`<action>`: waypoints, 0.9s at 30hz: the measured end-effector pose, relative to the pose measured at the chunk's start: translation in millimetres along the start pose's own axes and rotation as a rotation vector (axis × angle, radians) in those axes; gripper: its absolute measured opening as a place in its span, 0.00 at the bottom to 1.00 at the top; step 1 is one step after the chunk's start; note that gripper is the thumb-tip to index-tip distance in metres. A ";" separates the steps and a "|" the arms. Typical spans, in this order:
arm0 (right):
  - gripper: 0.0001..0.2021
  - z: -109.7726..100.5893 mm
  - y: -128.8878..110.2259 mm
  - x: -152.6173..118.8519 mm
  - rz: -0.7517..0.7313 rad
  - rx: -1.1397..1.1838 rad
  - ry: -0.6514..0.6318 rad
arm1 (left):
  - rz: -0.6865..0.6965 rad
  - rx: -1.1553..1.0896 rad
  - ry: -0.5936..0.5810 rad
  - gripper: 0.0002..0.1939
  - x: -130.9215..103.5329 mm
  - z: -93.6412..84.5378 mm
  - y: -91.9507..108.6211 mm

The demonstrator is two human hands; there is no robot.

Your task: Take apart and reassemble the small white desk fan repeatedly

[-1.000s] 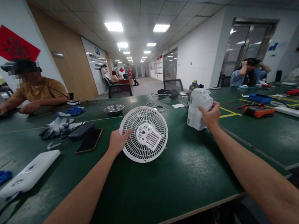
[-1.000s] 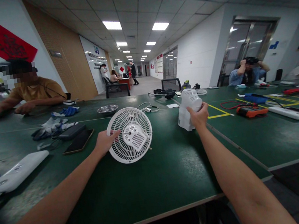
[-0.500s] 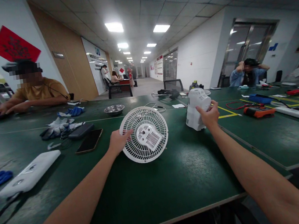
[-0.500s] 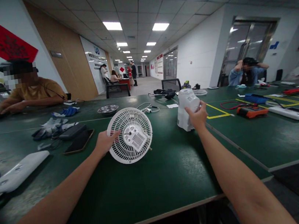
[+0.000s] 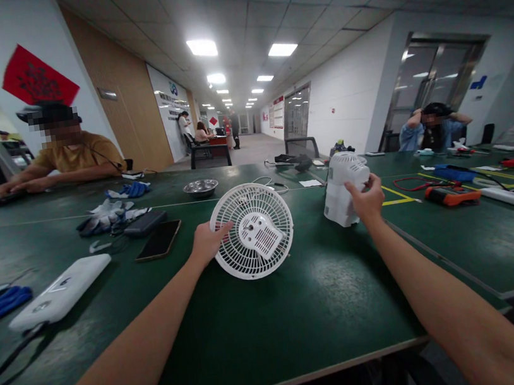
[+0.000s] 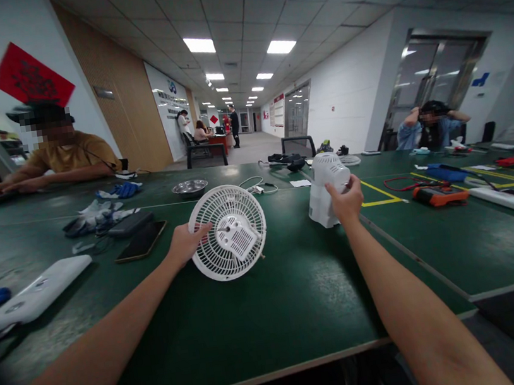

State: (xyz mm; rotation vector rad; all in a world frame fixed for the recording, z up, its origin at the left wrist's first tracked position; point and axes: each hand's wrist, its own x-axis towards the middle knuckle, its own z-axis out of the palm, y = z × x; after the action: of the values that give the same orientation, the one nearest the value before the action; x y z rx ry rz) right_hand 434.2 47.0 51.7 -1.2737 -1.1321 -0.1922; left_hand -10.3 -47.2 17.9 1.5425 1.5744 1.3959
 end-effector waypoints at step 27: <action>0.35 55.0 -61.5 -99.2 -0.015 -0.199 -0.772 | -0.051 -0.118 -0.029 0.21 8.9 3.3 -13.2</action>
State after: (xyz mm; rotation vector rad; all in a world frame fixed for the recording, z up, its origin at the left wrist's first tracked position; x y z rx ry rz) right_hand 313.9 25.6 10.3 -1.5701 -1.8091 0.2056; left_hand -14.4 -35.4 7.4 1.4372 1.4771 1.4054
